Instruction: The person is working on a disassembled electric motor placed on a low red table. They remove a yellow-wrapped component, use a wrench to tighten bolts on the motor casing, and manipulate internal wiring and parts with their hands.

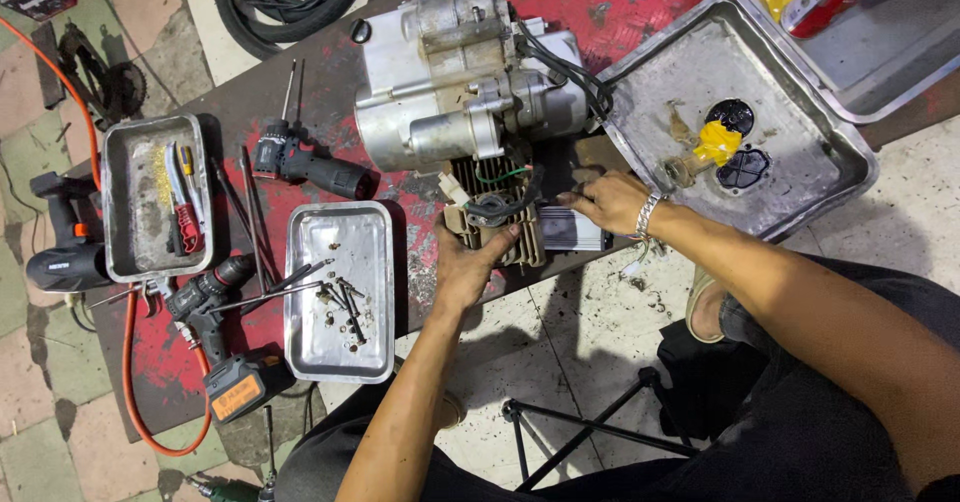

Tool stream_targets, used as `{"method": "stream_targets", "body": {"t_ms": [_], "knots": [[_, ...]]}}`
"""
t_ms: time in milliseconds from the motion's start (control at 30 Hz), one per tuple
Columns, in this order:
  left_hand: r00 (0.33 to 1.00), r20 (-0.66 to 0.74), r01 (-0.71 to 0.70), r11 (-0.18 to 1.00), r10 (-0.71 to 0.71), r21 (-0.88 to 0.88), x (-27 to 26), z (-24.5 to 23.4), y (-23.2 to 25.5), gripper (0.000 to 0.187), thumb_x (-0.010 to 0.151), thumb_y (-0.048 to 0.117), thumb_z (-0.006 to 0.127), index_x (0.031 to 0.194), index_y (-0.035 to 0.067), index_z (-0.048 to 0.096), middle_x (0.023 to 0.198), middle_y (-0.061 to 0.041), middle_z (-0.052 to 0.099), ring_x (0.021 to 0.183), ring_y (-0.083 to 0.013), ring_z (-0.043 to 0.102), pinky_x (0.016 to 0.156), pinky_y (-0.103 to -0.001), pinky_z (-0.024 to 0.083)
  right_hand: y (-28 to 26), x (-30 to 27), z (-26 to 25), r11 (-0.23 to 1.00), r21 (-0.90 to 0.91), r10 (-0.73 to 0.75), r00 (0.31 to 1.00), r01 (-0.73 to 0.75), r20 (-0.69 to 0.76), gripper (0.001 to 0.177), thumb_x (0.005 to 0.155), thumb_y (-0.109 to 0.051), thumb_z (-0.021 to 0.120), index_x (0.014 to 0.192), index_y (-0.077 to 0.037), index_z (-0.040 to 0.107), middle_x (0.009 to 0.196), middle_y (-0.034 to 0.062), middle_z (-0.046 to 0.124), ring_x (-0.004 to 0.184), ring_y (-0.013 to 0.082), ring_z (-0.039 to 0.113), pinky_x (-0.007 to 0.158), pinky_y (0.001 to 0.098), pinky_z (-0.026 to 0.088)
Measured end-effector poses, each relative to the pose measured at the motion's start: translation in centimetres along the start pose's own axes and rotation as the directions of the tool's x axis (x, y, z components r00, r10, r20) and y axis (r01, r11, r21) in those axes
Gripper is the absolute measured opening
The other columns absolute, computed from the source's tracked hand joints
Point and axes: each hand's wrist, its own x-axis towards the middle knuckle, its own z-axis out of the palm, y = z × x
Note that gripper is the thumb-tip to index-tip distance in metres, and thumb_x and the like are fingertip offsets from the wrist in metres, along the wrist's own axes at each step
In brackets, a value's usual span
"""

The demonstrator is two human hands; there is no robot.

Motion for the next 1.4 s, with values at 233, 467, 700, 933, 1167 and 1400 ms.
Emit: {"method": "stream_targets", "body": {"t_ms": [233,467,700,933,1167,1400], "knots": [[0.998,0.014,0.056,0.996,-0.057,0.070,0.1,-0.3,-0.1,0.118,0.070,0.039,0.092,0.148,-0.007,0.016,0.132,-0.024,0.056,0.123,-0.0331,0.059,0.107,-0.039,0.048,-2.3,1.0,-3.2,0.989,-0.100,0.122,0.977,-0.105,0.177,0.065,0.095,-0.059,0.053,0.078,-0.001,0.076,0.078,0.0253,0.071,0.077,0.0448,0.069,0.075,0.0528,0.055],[0.999,-0.010,0.049,0.998,-0.049,0.030,0.0,0.1,0.2,0.107,0.068,0.039,0.089,0.143,-0.005,0.027,0.126,-0.022,0.062,0.118,-0.0320,0.065,0.103,-0.038,0.056,-10.2,4.2,-7.7,0.844,-0.518,0.369,0.850,-0.136,0.377,0.032,0.089,-0.030,0.068,0.110,-0.008,0.077,0.113,0.0191,0.073,0.107,0.0357,0.071,0.090,0.0491,0.058],[1.000,-0.024,-0.013,0.990,0.017,0.143,0.3,-0.3,-0.9,0.108,0.074,0.038,0.092,0.145,-0.006,0.024,0.129,-0.022,0.059,0.121,-0.0329,0.060,0.105,-0.040,0.048,-10.1,1.0,-9.7,0.882,-0.457,0.278,0.913,-0.119,0.298,0.040,0.095,-0.040,0.060,0.105,-0.006,0.080,0.104,0.0216,0.075,0.101,0.0382,0.073,0.089,0.0480,0.057],[0.999,0.023,0.023,1.000,-0.023,-0.003,-0.2,-0.2,0.1,0.104,0.071,0.039,0.087,0.144,-0.004,0.027,0.128,-0.021,0.063,0.119,-0.0308,0.065,0.105,-0.038,0.052,-3.8,-1.4,-4.1,0.966,0.082,0.226,0.953,-0.247,0.202,0.064,0.095,-0.066,0.043,0.091,-0.013,0.079,0.076,0.0197,0.072,0.077,0.0406,0.070,0.073,0.0505,0.054],[0.997,0.018,0.078,0.989,-0.080,0.124,-0.1,-0.6,0.2,0.117,0.071,0.040,0.089,0.150,-0.005,0.016,0.134,-0.025,0.056,0.127,-0.0352,0.058,0.113,-0.042,0.044,-0.6,0.0,-0.4,0.935,0.120,0.286,0.911,-0.333,0.296,0.084,0.095,-0.074,0.040,0.064,-0.001,0.066,0.058,0.0210,0.062,0.057,0.0357,0.064,0.061,0.0481,0.051],[0.997,0.021,0.069,0.995,-0.070,0.071,-0.1,-0.4,-0.1,0.115,0.071,0.039,0.088,0.150,-0.004,0.016,0.134,-0.025,0.058,0.126,-0.0350,0.059,0.112,-0.042,0.046,-0.9,0.5,-0.4,0.969,0.128,0.181,0.958,-0.213,0.223,0.082,0.093,-0.075,0.041,0.067,-0.002,0.067,0.057,0.0222,0.060,0.058,0.0382,0.063,0.062,0.0500,0.049]]}}
